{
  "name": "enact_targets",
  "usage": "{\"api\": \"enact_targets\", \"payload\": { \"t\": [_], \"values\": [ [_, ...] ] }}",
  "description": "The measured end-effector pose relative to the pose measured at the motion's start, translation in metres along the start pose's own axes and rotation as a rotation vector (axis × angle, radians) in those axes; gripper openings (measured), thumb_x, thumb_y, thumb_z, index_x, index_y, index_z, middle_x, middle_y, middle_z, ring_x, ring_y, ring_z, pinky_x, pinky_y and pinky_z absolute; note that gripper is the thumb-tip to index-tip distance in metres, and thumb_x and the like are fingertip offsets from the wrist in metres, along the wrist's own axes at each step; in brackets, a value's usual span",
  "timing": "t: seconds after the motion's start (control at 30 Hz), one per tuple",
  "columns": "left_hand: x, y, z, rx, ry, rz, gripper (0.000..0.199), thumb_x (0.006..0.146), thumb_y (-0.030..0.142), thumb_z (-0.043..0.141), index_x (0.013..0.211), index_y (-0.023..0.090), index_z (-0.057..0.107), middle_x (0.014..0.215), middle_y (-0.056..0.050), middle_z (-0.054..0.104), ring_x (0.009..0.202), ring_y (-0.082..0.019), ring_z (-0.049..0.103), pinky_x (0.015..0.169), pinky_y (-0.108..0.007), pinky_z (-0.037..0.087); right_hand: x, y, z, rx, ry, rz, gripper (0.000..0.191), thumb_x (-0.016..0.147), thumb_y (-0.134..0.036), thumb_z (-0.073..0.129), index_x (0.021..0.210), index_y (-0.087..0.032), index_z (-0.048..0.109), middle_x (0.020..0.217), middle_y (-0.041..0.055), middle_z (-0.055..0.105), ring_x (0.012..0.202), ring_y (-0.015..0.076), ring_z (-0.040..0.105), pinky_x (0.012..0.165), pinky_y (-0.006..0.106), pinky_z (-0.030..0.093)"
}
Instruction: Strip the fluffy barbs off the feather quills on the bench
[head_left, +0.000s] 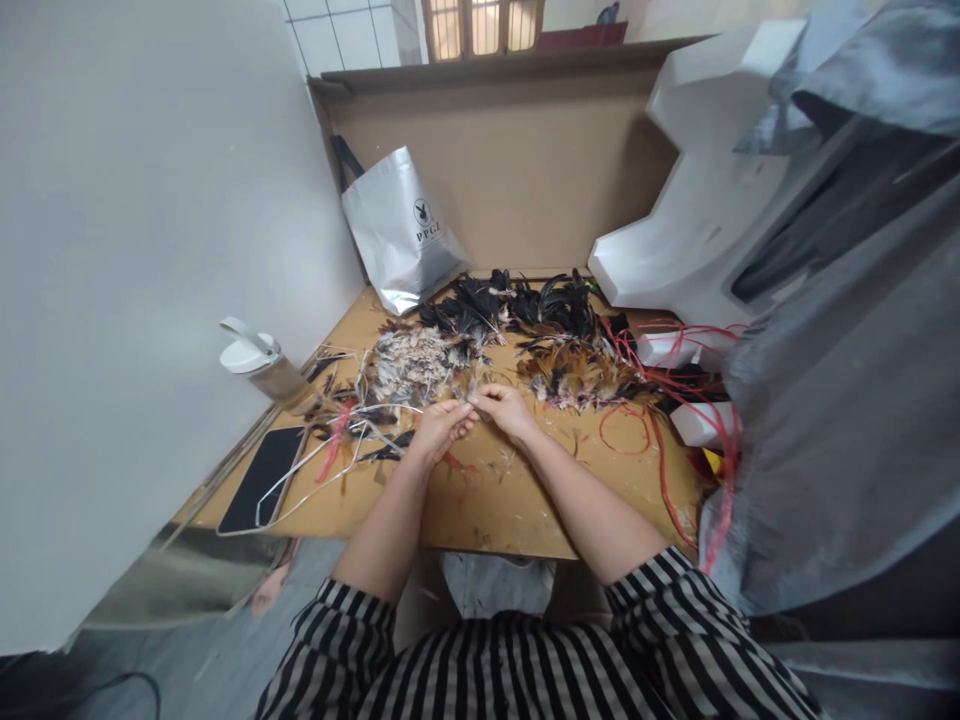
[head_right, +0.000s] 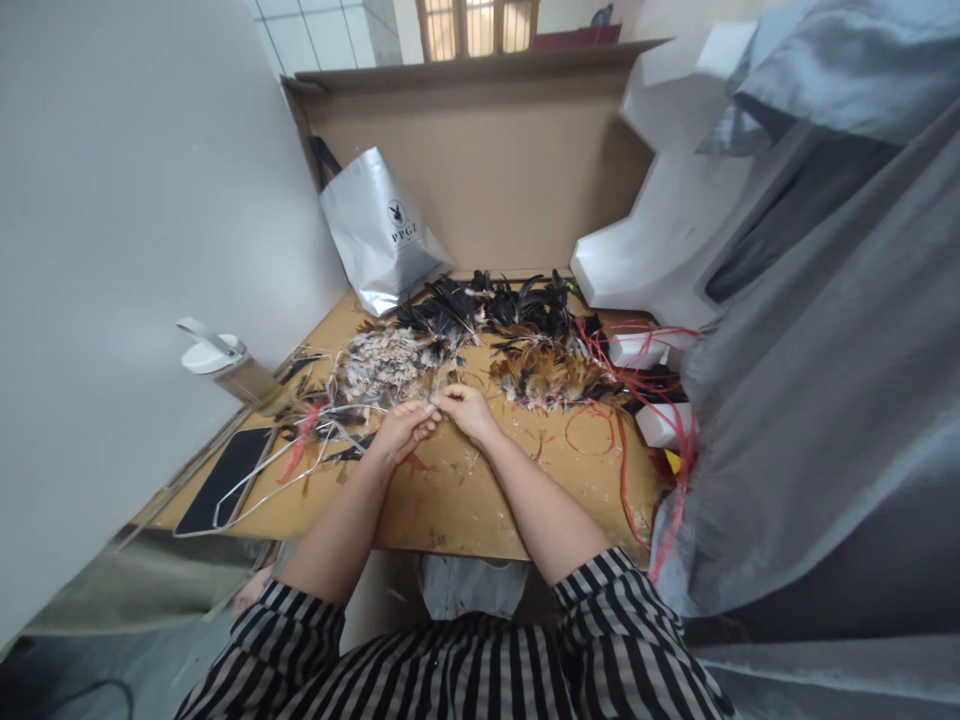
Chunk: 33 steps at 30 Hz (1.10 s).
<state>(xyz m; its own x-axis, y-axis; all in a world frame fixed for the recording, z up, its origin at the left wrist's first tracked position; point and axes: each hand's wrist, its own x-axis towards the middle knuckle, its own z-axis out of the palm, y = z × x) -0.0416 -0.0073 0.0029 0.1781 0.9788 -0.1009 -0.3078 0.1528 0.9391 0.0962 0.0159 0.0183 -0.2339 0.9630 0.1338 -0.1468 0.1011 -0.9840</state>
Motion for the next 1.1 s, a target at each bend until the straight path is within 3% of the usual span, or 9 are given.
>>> {"api": "enact_targets", "payload": {
  "t": [0.17, 0.3, 0.4, 0.53, 0.63, 0.77, 0.87, 1.1],
  "values": [
    [0.002, 0.002, -0.002, 0.051, 0.071, 0.078, 0.02, 0.065, 0.03, 0.067, 0.065, 0.01, 0.063, 0.054, -0.003, 0.059, 0.043, -0.004, 0.048, 0.042, -0.015, 0.033, 0.004, 0.007, -0.005, -0.13, 0.101, -0.028, 0.02, 0.063, -0.032, 0.061, 0.067, -0.013, 0.061, 0.06, -0.0009, 0.058, 0.054, 0.0087, 0.048, 0.056, 0.021, 0.038],
    [0.007, 0.003, -0.01, -0.132, 0.253, 0.157, 0.019, 0.062, 0.028, 0.069, 0.07, 0.012, 0.062, 0.068, -0.005, 0.064, 0.049, -0.004, 0.051, 0.044, -0.014, 0.036, 0.005, 0.005, -0.015, -0.532, 0.189, -0.165, 0.018, 0.07, -0.029, 0.053, 0.072, -0.015, 0.063, 0.071, 0.0028, 0.063, 0.066, 0.0127, 0.054, 0.065, 0.023, 0.04],
    [0.01, 0.003, -0.015, -0.223, 0.351, 0.156, 0.02, 0.061, 0.025, 0.07, 0.072, 0.012, 0.06, 0.069, -0.005, 0.065, 0.049, -0.004, 0.052, 0.043, -0.013, 0.035, -0.001, -0.003, -0.015, -0.897, 0.09, -0.21, 0.018, 0.074, -0.027, 0.048, 0.074, -0.018, 0.064, 0.079, 0.0029, 0.064, 0.073, 0.014, 0.056, 0.07, 0.024, 0.039],
    [0.01, 0.003, -0.015, -0.23, 0.343, 0.145, 0.02, 0.062, 0.024, 0.069, 0.071, 0.011, 0.058, 0.07, -0.005, 0.065, 0.05, -0.004, 0.054, 0.044, -0.013, 0.036, -0.011, -0.012, -0.004, -1.278, -0.079, -0.096, 0.023, 0.078, -0.033, 0.046, 0.084, -0.02, 0.063, 0.092, 0.0065, 0.063, 0.084, 0.0171, 0.056, 0.072, 0.024, 0.039],
    [0.009, 0.002, -0.013, -0.227, 0.329, 0.146, 0.019, 0.062, 0.024, 0.069, 0.07, 0.011, 0.057, 0.07, -0.006, 0.065, 0.05, -0.004, 0.054, 0.044, -0.013, 0.037, -0.015, -0.014, 0.001, -1.435, -0.11, -0.025, 0.031, 0.082, -0.038, 0.039, 0.091, -0.019, 0.061, 0.099, 0.0092, 0.061, 0.087, 0.0189, 0.057, 0.072, 0.026, 0.04],
    [0.009, 0.001, -0.013, -0.228, 0.305, 0.147, 0.02, 0.061, 0.024, 0.069, 0.07, 0.011, 0.057, 0.069, -0.005, 0.065, 0.051, -0.004, 0.054, 0.045, -0.013, 0.037, -0.015, -0.012, 0.002, -1.49, -0.131, -0.031, 0.029, 0.083, -0.032, 0.036, 0.096, -0.02, 0.059, 0.1, 0.0095, 0.061, 0.086, 0.0196, 0.057, 0.072, 0.028, 0.04],
    [0.009, 0.001, -0.012, -0.207, 0.296, 0.147, 0.022, 0.061, 0.027, 0.069, 0.071, 0.011, 0.057, 0.068, -0.005, 0.065, 0.05, -0.004, 0.054, 0.045, -0.014, 0.036, -0.011, -0.009, -0.001, -1.442, -0.112, -0.018, 0.028, 0.082, -0.026, 0.037, 0.09, -0.018, 0.061, 0.095, 0.0102, 0.062, 0.084, 0.0183, 0.058, 0.072, 0.027, 0.04],
    [0.008, 0.0, -0.012, -0.177, 0.273, 0.138, 0.024, 0.062, 0.03, 0.068, 0.074, 0.011, 0.059, 0.071, -0.006, 0.065, 0.051, -0.005, 0.054, 0.046, -0.015, 0.036, 0.005, 0.005, -0.021, -0.833, 0.042, -0.019, 0.025, 0.074, -0.034, 0.048, 0.073, -0.016, 0.065, 0.064, 0.0014, 0.063, 0.057, 0.0119, 0.053, 0.055, 0.021, 0.037]
  ]
}}
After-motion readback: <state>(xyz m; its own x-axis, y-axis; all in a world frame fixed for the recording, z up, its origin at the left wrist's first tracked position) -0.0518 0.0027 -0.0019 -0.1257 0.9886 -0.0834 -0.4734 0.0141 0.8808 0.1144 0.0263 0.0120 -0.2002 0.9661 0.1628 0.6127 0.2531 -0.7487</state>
